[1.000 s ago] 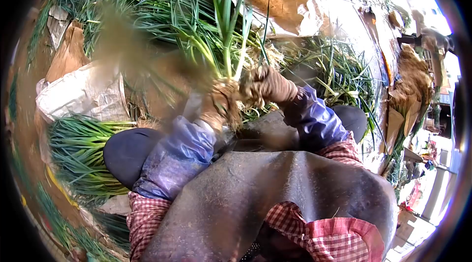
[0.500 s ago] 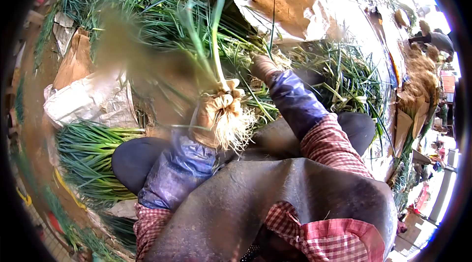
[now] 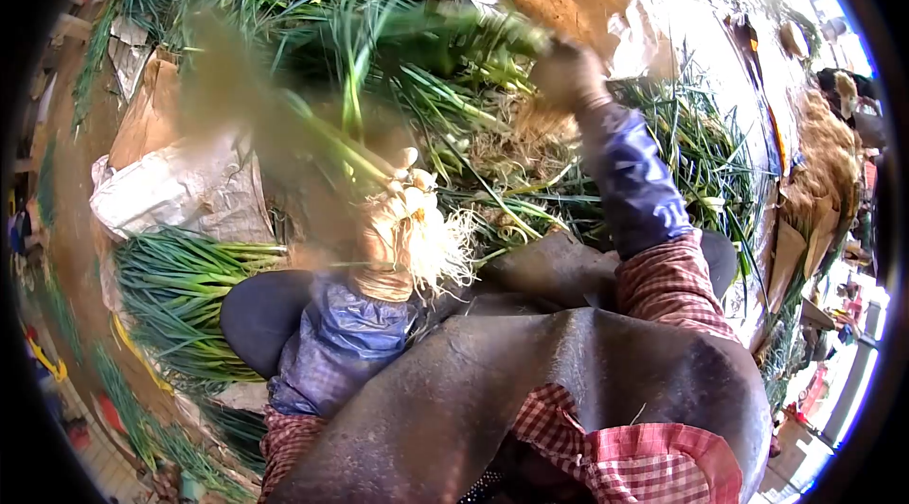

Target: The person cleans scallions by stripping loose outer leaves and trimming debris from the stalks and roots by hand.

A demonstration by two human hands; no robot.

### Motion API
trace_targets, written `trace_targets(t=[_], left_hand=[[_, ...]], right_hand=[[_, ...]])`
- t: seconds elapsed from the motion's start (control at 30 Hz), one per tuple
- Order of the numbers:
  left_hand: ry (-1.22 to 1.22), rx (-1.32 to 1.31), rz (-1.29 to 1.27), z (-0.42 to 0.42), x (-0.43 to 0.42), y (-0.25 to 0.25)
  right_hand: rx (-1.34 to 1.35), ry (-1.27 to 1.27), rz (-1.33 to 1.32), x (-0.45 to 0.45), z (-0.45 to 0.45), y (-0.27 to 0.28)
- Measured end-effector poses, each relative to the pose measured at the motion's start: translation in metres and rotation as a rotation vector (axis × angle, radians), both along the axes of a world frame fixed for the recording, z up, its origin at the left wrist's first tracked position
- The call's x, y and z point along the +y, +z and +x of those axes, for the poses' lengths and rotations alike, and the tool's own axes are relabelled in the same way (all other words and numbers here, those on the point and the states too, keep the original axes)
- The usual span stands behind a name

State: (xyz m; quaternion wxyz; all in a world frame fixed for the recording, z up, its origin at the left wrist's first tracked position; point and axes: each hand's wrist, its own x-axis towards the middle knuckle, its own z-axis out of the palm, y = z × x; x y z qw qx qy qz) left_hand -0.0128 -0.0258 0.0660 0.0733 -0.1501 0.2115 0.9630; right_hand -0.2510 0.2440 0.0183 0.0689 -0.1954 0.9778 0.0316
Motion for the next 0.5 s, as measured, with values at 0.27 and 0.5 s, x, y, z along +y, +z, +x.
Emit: trace_targets(t=[0.27, 0.5], left_hand=[[-0.097, 0.028, -0.077, -0.003, 0.009, 0.002], [-0.270, -0.150, -0.298, -0.013, 0.030, -0.026]], right_hand=[[-0.081, -0.248, 0.049, 0.046, -0.011, -0.007], [-0.256, -0.523, -0.022, 0.055, 0.033, -0.063]])
